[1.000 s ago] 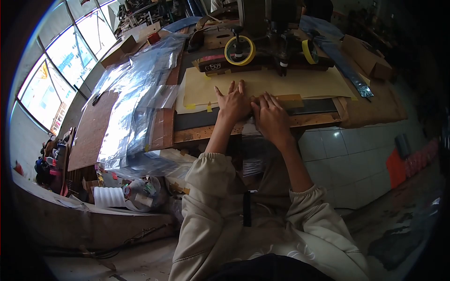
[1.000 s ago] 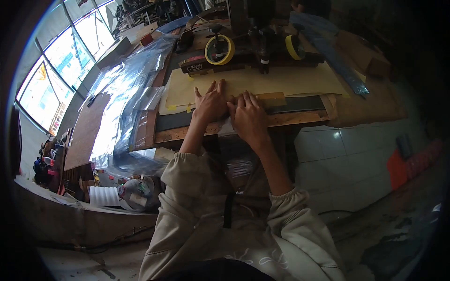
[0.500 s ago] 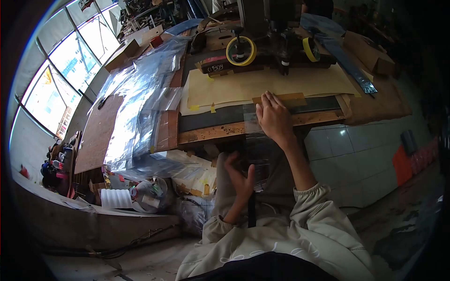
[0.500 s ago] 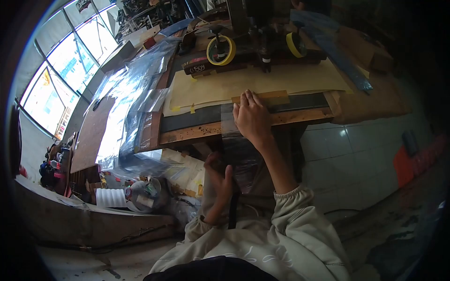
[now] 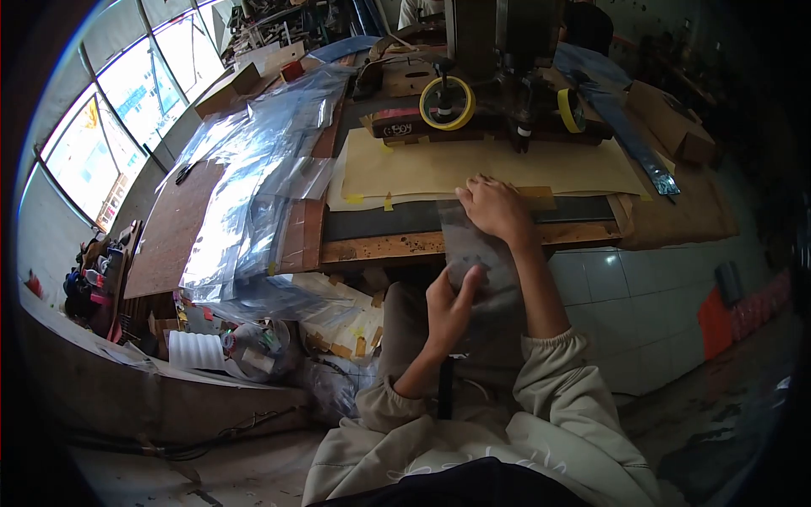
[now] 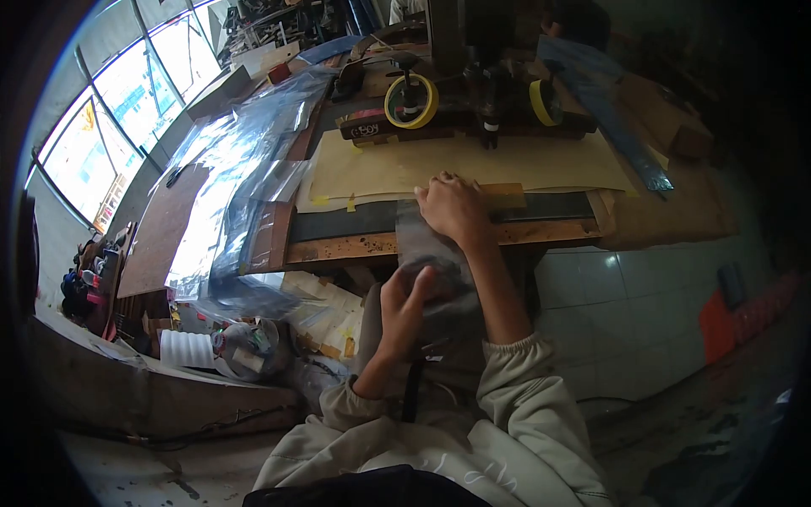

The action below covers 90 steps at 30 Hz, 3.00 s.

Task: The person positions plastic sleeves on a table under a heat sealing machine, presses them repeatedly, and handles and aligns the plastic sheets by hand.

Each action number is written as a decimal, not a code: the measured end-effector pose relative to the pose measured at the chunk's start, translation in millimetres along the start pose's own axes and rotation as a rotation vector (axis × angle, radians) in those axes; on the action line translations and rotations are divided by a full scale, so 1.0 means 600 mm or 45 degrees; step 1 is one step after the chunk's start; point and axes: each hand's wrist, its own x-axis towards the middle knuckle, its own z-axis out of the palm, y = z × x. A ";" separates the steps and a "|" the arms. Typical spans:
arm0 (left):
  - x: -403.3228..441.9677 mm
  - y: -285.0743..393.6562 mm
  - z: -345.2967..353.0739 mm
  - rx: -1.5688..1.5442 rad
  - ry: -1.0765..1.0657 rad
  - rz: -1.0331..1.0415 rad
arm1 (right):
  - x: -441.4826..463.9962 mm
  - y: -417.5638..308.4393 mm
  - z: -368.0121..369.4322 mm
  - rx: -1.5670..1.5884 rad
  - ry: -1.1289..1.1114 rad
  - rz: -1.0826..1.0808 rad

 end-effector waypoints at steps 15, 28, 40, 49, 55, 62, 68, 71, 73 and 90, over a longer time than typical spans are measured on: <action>-0.027 -0.029 -0.043 0.016 -0.171 -0.247 | 0.049 0.035 0.088 -0.103 0.470 -0.143; -0.018 0.009 -0.038 0.159 -0.281 -0.212 | 0.079 0.037 0.084 -0.112 0.371 -0.050; 0.001 -0.003 -0.035 0.206 -0.196 -0.187 | 0.104 0.046 0.084 -0.093 0.360 -0.046; 0.002 0.001 -0.026 0.143 -0.171 -0.197 | 0.108 0.048 0.083 -0.124 0.355 -0.054; 0.004 0.001 -0.023 0.147 -0.181 -0.187 | 0.112 0.052 0.089 -0.090 0.390 -0.066; 0.004 -0.011 -0.024 0.163 -0.152 -0.179 | 0.111 0.055 0.088 -0.101 0.419 -0.097; 0.004 -0.014 -0.027 0.219 -0.148 -0.150 | 0.115 0.057 0.091 -0.103 0.439 -0.108; 0.003 -0.024 -0.027 0.272 -0.135 -0.104 | 0.116 0.060 0.093 -0.110 0.469 -0.113; 0.004 -0.028 -0.032 0.415 -0.149 -0.033 | 0.115 0.055 0.089 -0.101 0.454 -0.114; 0.173 0.037 0.008 1.423 -0.054 0.673 | 0.108 0.055 0.094 -0.056 0.803 -0.157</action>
